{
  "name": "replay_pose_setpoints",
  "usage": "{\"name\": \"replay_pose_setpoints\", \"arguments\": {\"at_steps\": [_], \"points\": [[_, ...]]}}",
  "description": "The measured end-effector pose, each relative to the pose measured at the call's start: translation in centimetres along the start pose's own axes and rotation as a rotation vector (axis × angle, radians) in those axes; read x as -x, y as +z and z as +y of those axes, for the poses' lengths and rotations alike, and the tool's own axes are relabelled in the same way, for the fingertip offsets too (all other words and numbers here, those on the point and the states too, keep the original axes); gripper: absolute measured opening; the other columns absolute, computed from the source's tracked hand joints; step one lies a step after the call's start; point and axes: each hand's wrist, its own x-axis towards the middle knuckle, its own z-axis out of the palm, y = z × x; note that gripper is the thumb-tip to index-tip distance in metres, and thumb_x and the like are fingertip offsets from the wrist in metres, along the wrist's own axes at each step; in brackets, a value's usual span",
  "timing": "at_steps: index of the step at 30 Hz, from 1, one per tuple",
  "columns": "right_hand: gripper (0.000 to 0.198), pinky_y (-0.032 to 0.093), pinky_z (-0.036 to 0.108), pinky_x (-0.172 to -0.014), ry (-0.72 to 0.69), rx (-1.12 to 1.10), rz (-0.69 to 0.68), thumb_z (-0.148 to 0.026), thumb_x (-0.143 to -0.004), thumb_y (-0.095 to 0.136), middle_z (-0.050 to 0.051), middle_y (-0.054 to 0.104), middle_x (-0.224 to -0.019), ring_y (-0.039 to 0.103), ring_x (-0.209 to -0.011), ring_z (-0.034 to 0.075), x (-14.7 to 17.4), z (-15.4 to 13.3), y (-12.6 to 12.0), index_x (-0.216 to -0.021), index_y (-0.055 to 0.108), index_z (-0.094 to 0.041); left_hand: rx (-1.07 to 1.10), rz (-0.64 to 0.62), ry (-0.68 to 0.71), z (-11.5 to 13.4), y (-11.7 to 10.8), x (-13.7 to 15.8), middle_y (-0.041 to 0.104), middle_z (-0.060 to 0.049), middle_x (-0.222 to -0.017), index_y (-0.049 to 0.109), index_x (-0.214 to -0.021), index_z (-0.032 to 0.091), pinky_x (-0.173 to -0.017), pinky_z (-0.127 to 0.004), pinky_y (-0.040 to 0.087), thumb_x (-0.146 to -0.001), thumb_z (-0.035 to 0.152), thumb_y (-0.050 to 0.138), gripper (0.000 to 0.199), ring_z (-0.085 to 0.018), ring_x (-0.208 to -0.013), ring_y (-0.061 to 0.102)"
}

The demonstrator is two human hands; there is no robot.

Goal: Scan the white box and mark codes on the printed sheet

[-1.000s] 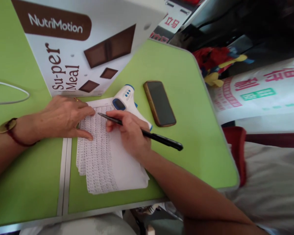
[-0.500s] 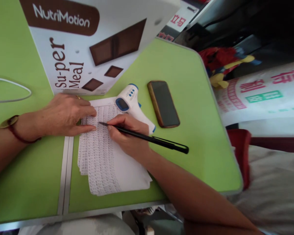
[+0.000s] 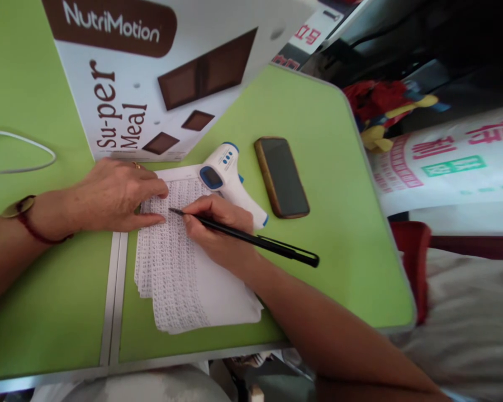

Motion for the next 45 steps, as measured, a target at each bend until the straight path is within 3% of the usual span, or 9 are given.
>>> {"name": "replay_pose_setpoints", "arguments": {"at_steps": [7, 13, 18, 28, 45], "points": [[0.008, 0.042, 0.024, -0.046, 0.055, 0.009, -0.059, -0.024, -0.076, 0.060, -0.004, 0.064, -0.056, 0.050, -0.049, 0.010, -0.56, -0.72, -0.72, -0.070, 0.065, -0.023, -0.033, -0.011, -0.004, 0.07, -0.01, -0.02, 0.075, -0.005, -0.092, 0.072, -0.107, 0.022, -0.066, -0.030, 0.042, -0.090, 0.051, 0.063, 0.035, -0.021, -0.078, 0.068], [0.008, 0.042, 0.023, -0.046, 0.062, -0.039, -0.015, -0.025, -0.074, 0.060, -0.004, 0.064, -0.055, 0.051, -0.047, 0.010, -0.58, -0.80, -0.60, -0.068, 0.065, -0.022, -0.017, -0.026, -0.005, 0.05, -0.10, -0.01, 0.076, -0.006, -0.092, 0.072, -0.108, 0.022, -0.066, -0.031, 0.042, -0.091, 0.050, 0.063, 0.034, -0.022, -0.078, 0.069], [0.006, 0.042, 0.024, -0.046, 0.082, -0.027, -0.078, -0.022, -0.074, 0.060, -0.004, 0.064, -0.056, 0.052, -0.048, 0.010, -0.66, -0.86, -0.86, -0.069, 0.064, -0.022, -0.025, -0.022, -0.008, 0.02, -0.12, 0.00, 0.075, -0.005, -0.091, 0.071, -0.108, 0.022, -0.065, -0.031, 0.041, -0.091, 0.051, 0.063, 0.034, -0.021, -0.076, 0.068], [0.008, 0.040, 0.024, -0.048, -0.011, 0.005, 0.031, -0.019, -0.076, 0.059, -0.006, 0.058, -0.055, 0.048, -0.049, 0.009, 0.01, -0.12, -0.04, -0.070, 0.060, -0.023, 0.000, -0.018, -0.021, 0.03, -0.04, -0.05, 0.076, -0.005, -0.091, 0.072, -0.108, 0.022, -0.067, -0.030, 0.041, -0.090, 0.051, 0.065, 0.035, -0.021, -0.077, 0.068], [0.007, 0.039, 0.022, -0.044, 0.022, -0.102, -0.072, -0.021, -0.076, 0.060, -0.005, 0.062, -0.055, 0.051, -0.047, 0.009, -0.56, -0.74, -0.72, -0.070, 0.064, -0.021, -0.013, -0.034, -0.017, 0.07, -0.16, -0.01, 0.075, -0.005, -0.091, 0.072, -0.108, 0.022, -0.066, -0.030, 0.041, -0.091, 0.050, 0.062, 0.035, -0.022, -0.078, 0.068]]}}
